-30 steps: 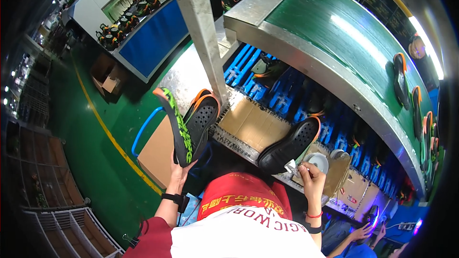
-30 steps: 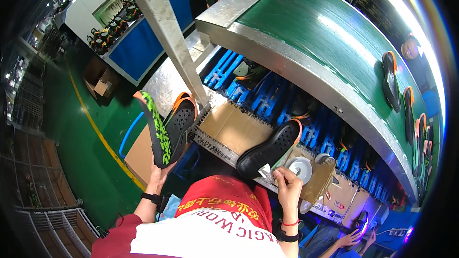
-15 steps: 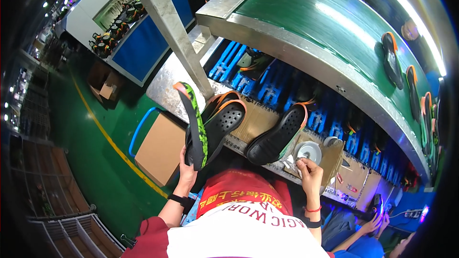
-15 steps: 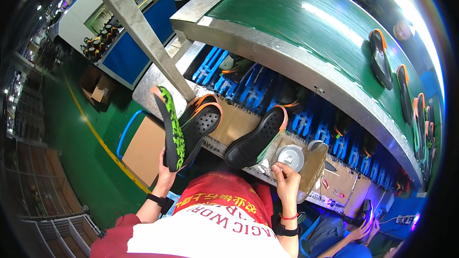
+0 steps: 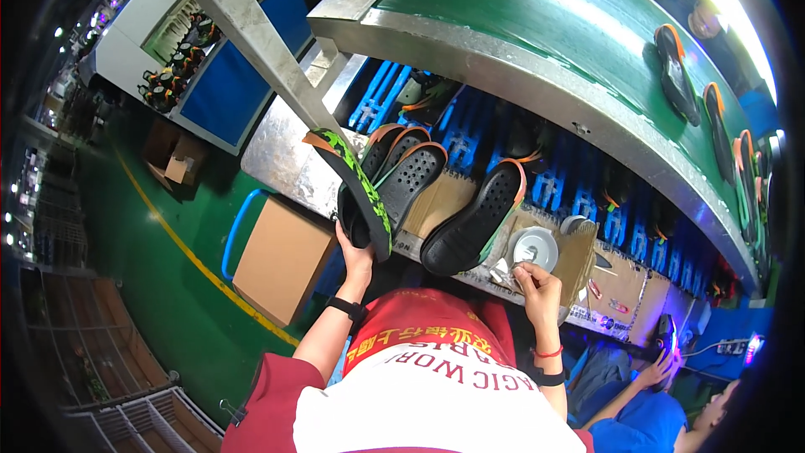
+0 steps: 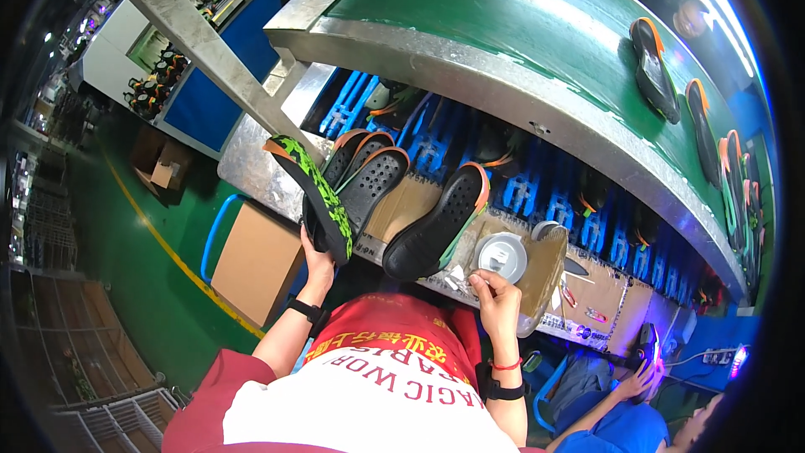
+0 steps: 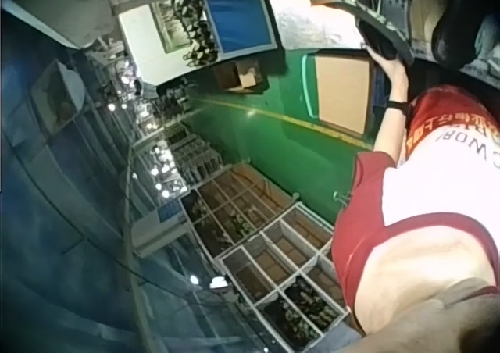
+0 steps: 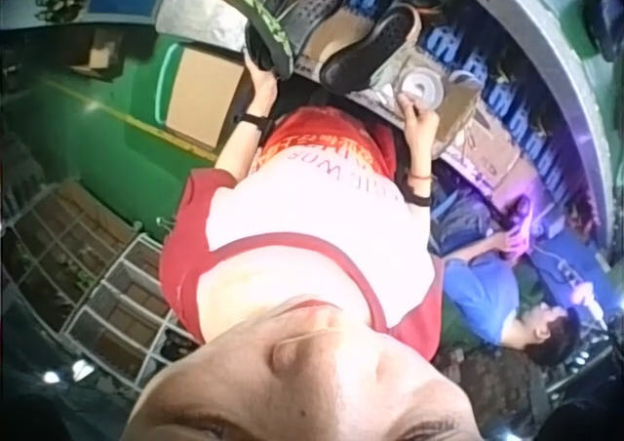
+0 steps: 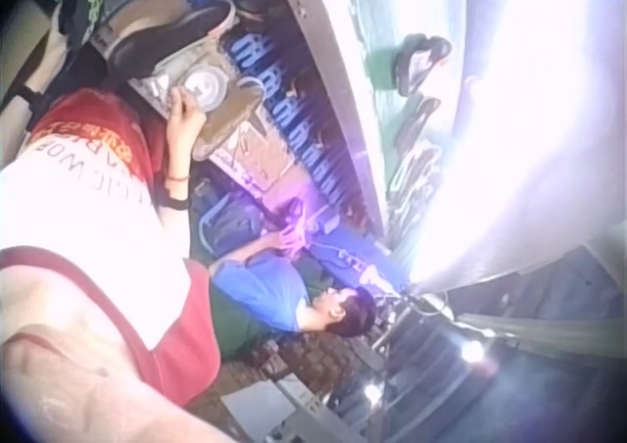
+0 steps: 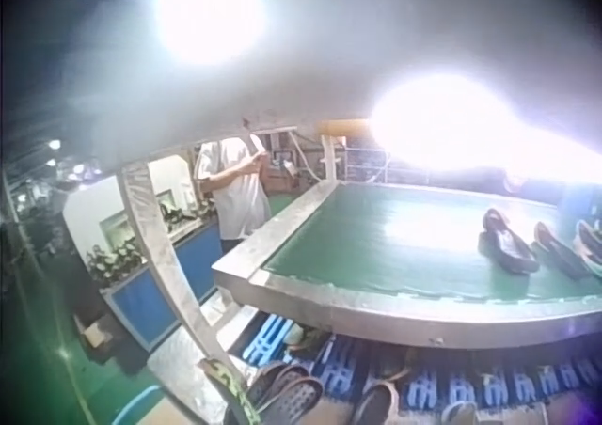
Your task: Applying glue to the surface and edges of shoe soles using a brush on a manufacturing assembly line.
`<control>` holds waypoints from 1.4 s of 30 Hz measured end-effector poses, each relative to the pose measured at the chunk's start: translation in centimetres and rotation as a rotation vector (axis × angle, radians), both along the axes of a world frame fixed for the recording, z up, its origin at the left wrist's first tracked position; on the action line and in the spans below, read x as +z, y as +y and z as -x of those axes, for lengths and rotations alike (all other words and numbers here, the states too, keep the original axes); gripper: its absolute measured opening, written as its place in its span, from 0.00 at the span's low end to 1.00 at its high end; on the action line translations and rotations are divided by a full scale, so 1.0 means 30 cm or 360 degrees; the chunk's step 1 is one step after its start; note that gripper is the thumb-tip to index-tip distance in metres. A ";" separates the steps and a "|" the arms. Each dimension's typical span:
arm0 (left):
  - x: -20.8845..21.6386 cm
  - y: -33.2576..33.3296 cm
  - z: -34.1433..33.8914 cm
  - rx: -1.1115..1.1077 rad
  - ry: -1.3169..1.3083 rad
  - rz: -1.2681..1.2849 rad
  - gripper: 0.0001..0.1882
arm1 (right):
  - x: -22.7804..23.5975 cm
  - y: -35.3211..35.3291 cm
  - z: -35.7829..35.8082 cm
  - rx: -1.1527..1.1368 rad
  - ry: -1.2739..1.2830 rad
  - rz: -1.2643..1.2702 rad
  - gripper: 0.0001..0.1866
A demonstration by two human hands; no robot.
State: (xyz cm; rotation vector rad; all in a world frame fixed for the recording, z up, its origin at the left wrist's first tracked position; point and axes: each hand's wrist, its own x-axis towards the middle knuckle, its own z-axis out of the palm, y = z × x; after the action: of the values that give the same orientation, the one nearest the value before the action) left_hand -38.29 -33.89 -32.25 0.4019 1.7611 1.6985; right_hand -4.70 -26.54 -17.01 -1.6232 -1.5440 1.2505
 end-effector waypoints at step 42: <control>0.671 0.261 -0.110 -0.1276 -0.1592 -0.0608 0.47 | -0.300 0.105 -0.096 0.0236 -0.1264 -0.0649 0.08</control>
State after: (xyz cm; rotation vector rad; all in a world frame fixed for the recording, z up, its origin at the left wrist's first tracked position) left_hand -35.00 -26.07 -12.11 0.2743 0.4424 1.2480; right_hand -1.81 -23.39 -26.02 -1.8341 -2.2309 0.2752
